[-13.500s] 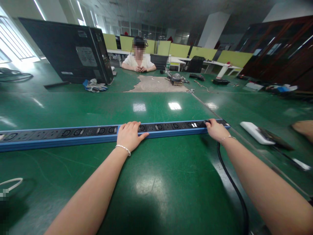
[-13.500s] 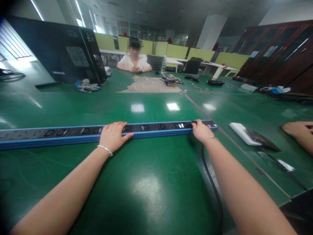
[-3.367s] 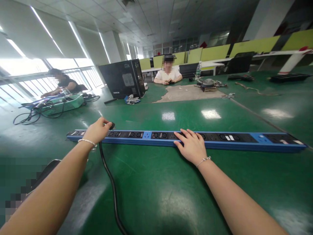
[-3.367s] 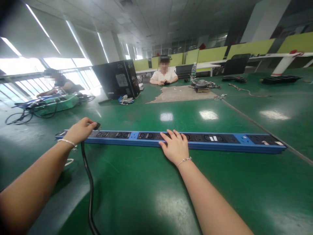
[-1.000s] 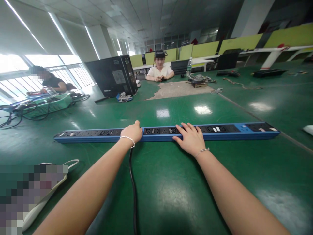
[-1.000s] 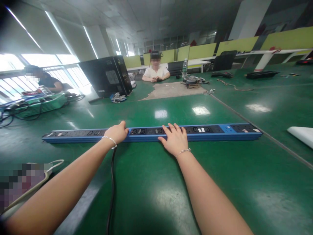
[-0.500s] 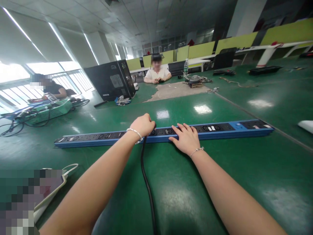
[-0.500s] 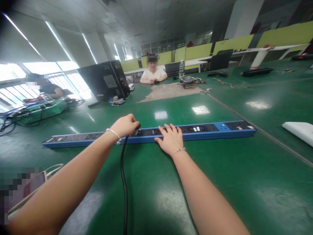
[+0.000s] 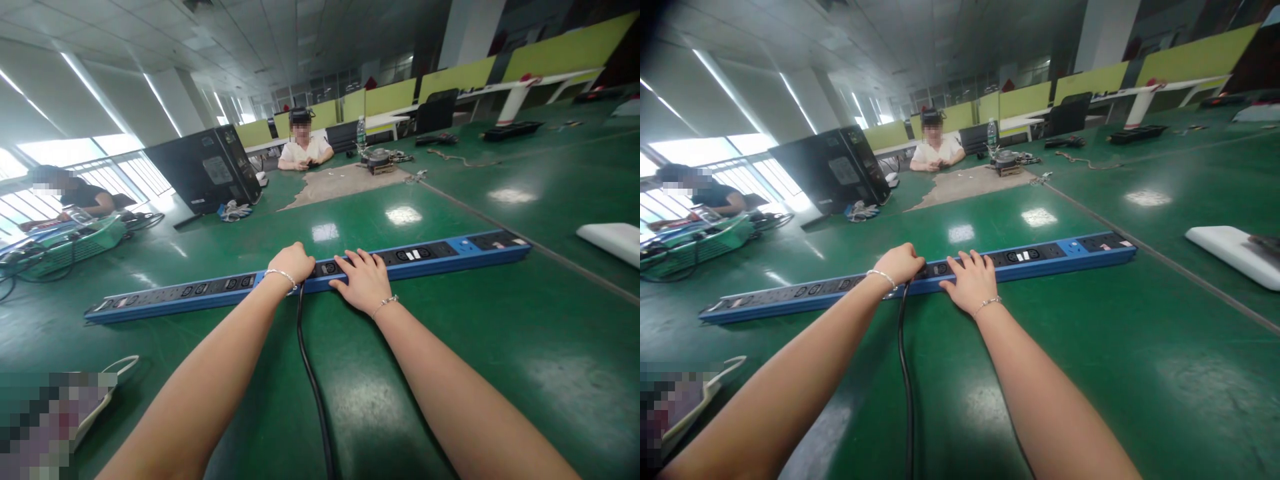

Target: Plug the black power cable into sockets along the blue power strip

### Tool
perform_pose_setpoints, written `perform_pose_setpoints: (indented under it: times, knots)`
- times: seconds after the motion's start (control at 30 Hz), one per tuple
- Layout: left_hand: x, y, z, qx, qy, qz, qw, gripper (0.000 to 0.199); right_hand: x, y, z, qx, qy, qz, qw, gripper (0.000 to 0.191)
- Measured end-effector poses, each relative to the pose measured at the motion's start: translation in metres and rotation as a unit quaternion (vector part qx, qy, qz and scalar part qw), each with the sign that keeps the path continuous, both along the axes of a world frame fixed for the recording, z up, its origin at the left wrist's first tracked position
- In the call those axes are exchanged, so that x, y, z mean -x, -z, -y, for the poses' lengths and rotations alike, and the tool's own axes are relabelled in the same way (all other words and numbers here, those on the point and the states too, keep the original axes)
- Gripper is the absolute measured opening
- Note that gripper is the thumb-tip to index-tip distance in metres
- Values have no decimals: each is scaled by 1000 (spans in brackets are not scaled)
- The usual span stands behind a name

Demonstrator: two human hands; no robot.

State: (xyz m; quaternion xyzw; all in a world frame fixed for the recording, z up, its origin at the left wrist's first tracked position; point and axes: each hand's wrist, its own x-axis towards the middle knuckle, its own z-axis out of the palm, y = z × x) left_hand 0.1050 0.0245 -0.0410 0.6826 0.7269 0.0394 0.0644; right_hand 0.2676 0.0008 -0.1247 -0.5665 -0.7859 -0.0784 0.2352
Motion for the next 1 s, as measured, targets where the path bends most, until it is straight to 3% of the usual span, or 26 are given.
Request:
perform_pose_setpoints:
  times: [0.23,0.5,0.63,0.73,0.83,0.93,1.0]
  knots:
    - [-14,5,0,-7,1,-57,998,30,1,1,0,4,0,-9,1000,54]
    - [-16,17,3,-6,-6,-59,998,30,0,0,-1,12,-4,-30,999,54]
    - [-15,20,5,-35,3,-54,998,29,14,-7,7,17,-46,-92,995,42]
    - [-2,20,8,-45,40,-27,998,31,33,-16,17,25,-70,-140,987,37]
    - [23,26,15,-71,62,-13,995,45,52,-24,23,33,-47,-149,987,40]
    - [49,42,26,-186,94,-21,978,41,66,-32,23,55,-11,-131,990,40]
    - [61,56,32,-213,128,-28,968,40,73,-40,21,82,8,-97,992,32]
